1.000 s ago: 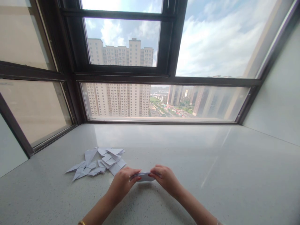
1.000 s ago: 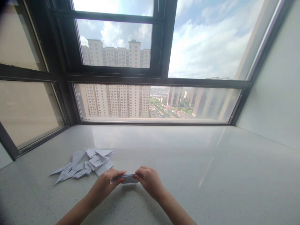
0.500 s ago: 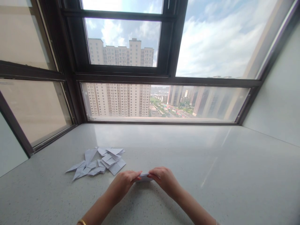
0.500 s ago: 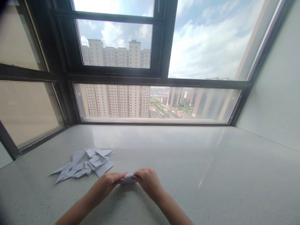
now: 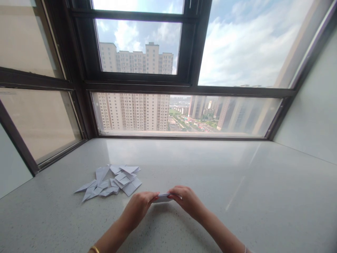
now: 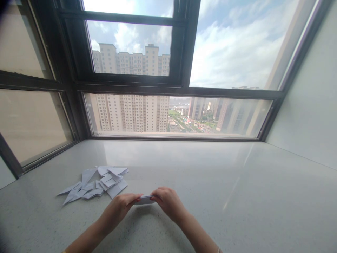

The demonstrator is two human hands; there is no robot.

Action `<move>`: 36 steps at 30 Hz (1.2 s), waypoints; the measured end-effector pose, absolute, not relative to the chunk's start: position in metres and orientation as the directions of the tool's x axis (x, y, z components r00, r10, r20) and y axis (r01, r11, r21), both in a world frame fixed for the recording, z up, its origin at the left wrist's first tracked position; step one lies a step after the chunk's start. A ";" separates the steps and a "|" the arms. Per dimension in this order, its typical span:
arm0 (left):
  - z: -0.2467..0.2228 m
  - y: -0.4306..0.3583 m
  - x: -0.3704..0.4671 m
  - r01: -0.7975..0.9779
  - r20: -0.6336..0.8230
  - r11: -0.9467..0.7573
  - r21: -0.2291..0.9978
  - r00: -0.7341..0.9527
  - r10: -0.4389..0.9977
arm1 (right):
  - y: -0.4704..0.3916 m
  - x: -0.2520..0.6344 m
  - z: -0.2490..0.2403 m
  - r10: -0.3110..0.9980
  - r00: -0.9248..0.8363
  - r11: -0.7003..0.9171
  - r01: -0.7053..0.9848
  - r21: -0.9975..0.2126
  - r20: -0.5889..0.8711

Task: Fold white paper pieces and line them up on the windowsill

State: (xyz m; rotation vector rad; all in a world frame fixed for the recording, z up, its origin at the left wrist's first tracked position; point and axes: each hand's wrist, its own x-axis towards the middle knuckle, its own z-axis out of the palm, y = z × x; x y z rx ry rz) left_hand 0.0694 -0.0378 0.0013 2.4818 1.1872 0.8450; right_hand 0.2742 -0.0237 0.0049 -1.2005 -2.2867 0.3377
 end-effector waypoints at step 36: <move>-0.004 -0.029 0.063 0.652 0.458 -0.553 0.519 0.335 0.824 | 0.059 0.388 0.020 0.976 -0.192 0.084 0.758 -0.647 -0.099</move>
